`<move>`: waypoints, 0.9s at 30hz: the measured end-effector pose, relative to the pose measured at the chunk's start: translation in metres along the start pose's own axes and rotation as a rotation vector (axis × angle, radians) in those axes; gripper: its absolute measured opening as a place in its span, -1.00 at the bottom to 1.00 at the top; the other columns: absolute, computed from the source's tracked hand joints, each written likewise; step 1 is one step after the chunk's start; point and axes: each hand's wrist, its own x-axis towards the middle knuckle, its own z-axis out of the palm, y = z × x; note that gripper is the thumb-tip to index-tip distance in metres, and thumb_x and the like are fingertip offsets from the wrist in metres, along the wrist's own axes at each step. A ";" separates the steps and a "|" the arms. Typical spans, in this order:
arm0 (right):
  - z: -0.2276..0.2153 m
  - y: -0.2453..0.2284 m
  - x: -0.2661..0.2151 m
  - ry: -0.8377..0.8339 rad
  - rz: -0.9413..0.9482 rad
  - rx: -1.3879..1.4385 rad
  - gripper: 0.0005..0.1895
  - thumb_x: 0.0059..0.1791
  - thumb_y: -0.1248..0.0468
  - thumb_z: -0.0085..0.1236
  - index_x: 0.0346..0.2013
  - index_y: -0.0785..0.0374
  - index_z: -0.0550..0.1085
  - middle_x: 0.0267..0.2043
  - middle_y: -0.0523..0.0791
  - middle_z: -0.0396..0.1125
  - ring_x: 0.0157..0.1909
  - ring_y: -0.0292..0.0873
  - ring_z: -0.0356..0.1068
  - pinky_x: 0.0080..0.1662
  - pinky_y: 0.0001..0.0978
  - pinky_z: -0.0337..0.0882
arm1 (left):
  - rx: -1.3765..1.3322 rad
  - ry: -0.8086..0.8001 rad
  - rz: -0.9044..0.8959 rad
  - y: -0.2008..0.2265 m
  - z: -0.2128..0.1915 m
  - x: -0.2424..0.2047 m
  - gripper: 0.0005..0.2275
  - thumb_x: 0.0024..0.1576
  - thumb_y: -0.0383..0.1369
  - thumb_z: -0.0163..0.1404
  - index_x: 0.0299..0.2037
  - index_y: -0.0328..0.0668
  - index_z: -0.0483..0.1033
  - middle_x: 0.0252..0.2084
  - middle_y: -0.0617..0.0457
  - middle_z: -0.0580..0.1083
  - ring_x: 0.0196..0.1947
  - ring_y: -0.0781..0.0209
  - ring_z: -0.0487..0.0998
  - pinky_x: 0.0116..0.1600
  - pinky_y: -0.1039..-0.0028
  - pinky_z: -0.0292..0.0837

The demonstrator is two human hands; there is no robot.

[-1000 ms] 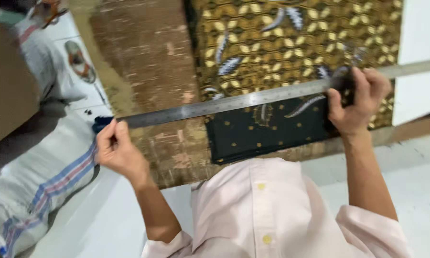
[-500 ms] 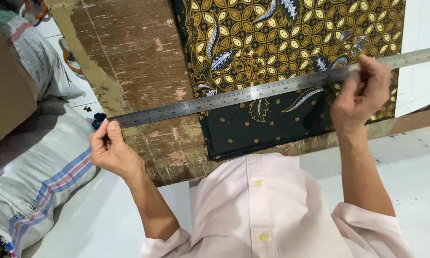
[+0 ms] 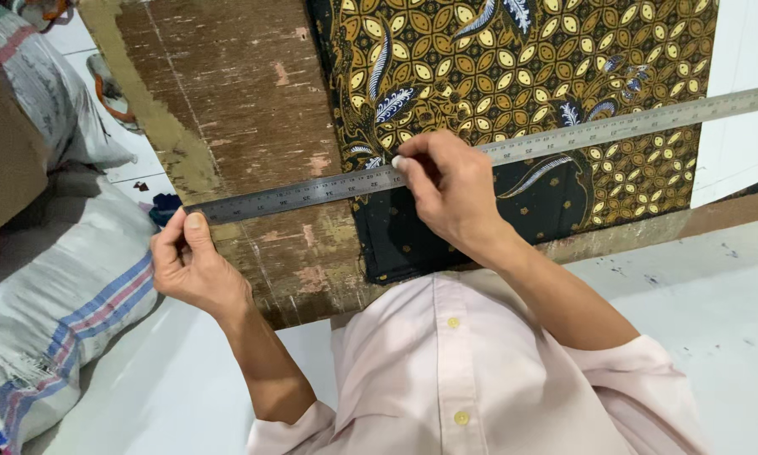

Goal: The person measures a patterned fabric on a table using a metal ruler and marks it with chalk. They then place a paper pattern on the fabric and trace its outline with chalk.

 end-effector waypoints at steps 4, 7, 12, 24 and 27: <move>0.006 0.003 0.004 -0.008 -0.086 -0.064 -0.95 0.01 0.44 0.26 -0.23 0.35 0.56 -0.34 -0.03 0.44 -0.46 -0.18 0.44 -0.39 -0.39 0.39 | 0.018 0.000 -0.013 -0.001 -0.001 0.000 -0.93 0.29 -0.59 0.15 -0.08 -0.46 0.62 -0.20 0.10 0.48 -0.22 0.39 0.48 -0.05 0.56 0.46; 0.007 0.006 0.004 0.002 -0.114 -0.081 -0.94 0.01 0.43 0.26 -0.22 0.35 0.56 -0.32 -0.02 0.46 -0.39 -0.15 0.49 -0.35 -0.37 0.43 | -0.024 -0.012 -0.018 -0.002 -0.001 0.000 -0.93 0.30 -0.60 0.14 -0.07 -0.47 0.61 -0.18 0.10 0.48 -0.20 0.39 0.48 -0.02 0.56 0.48; 0.011 0.006 0.006 -0.005 -0.121 -0.120 -0.93 0.00 0.42 0.25 -0.23 0.35 0.57 -0.32 -0.01 0.46 -0.35 -0.10 0.53 -0.31 -0.34 0.47 | 0.028 0.001 -0.009 -0.004 -0.002 0.000 -0.92 0.28 -0.61 0.15 -0.07 -0.50 0.61 -0.22 0.09 0.44 -0.23 0.38 0.42 -0.07 0.57 0.41; 0.001 0.010 -0.002 0.020 0.170 0.222 -0.96 0.05 0.42 0.24 -0.24 0.36 0.54 -0.45 -0.16 0.45 -0.48 -0.41 0.39 -0.43 -0.55 0.39 | -0.077 -0.011 -0.036 -0.001 0.000 0.000 -0.94 0.31 -0.62 0.12 -0.08 -0.50 0.59 -0.15 0.08 0.48 -0.15 0.33 0.52 0.05 0.50 0.54; 0.007 0.010 -0.004 0.012 0.076 0.149 -0.98 0.05 0.43 0.23 -0.24 0.35 0.56 -0.41 -0.14 0.47 -0.46 -0.38 0.44 -0.41 -0.54 0.44 | -0.058 -0.001 -0.061 0.001 0.001 0.001 -0.94 0.29 -0.61 0.12 -0.09 -0.49 0.60 -0.17 0.06 0.50 -0.18 0.32 0.55 0.01 0.49 0.58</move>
